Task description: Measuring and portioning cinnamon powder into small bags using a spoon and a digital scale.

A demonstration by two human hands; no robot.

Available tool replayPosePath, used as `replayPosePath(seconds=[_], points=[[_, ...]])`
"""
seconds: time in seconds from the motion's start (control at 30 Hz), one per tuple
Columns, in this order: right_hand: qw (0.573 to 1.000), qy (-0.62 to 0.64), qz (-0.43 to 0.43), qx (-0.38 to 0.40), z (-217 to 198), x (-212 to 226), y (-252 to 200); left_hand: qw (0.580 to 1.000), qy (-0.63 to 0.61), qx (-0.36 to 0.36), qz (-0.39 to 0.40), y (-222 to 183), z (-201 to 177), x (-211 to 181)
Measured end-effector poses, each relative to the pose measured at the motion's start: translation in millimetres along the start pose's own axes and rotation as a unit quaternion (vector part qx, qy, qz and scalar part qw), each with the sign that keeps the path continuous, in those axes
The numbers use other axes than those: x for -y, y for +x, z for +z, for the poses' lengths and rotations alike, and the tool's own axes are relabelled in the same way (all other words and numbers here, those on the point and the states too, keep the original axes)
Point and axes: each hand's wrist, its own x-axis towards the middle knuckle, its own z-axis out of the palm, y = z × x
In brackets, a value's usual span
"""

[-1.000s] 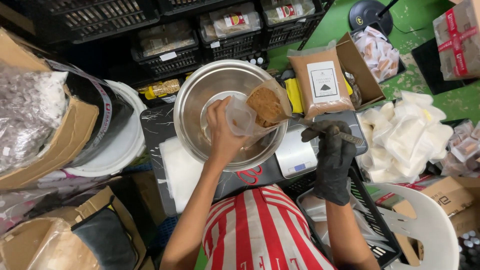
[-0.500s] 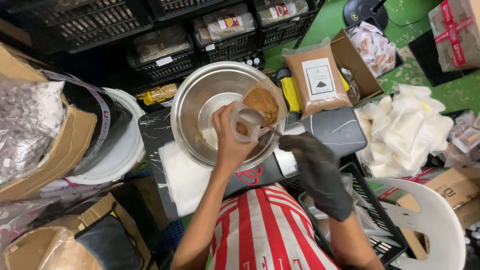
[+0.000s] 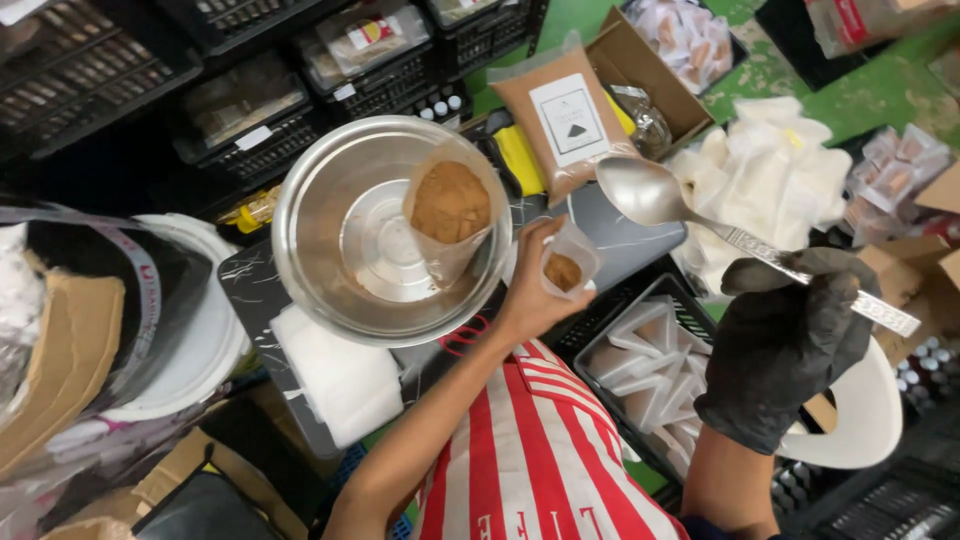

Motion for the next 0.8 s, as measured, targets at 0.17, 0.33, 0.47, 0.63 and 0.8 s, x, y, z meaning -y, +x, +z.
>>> replayPosePath(seconds=[0.17,0.33,0.47,0.63,0.8], points=[[1.000,-0.005,0.024,0.004,-23,-5,3,0.999,0.044,0.015,-0.017,-6,11,42],[0.999,-0.034,0.033,0.020,-32,-4,9,0.992,0.030,0.091,-0.086,-26,-3,31],[0.999,-0.021,0.042,0.015,-28,-10,19,0.990,-0.003,0.089,-0.108,-36,-25,-7],[0.997,0.014,0.060,0.046,-28,-20,28,0.994,-0.062,0.007,-0.094,-62,-41,-34],[0.998,-0.001,0.046,0.048,-28,-27,35,0.989,-0.060,-0.039,-0.126,-69,-42,-28]])
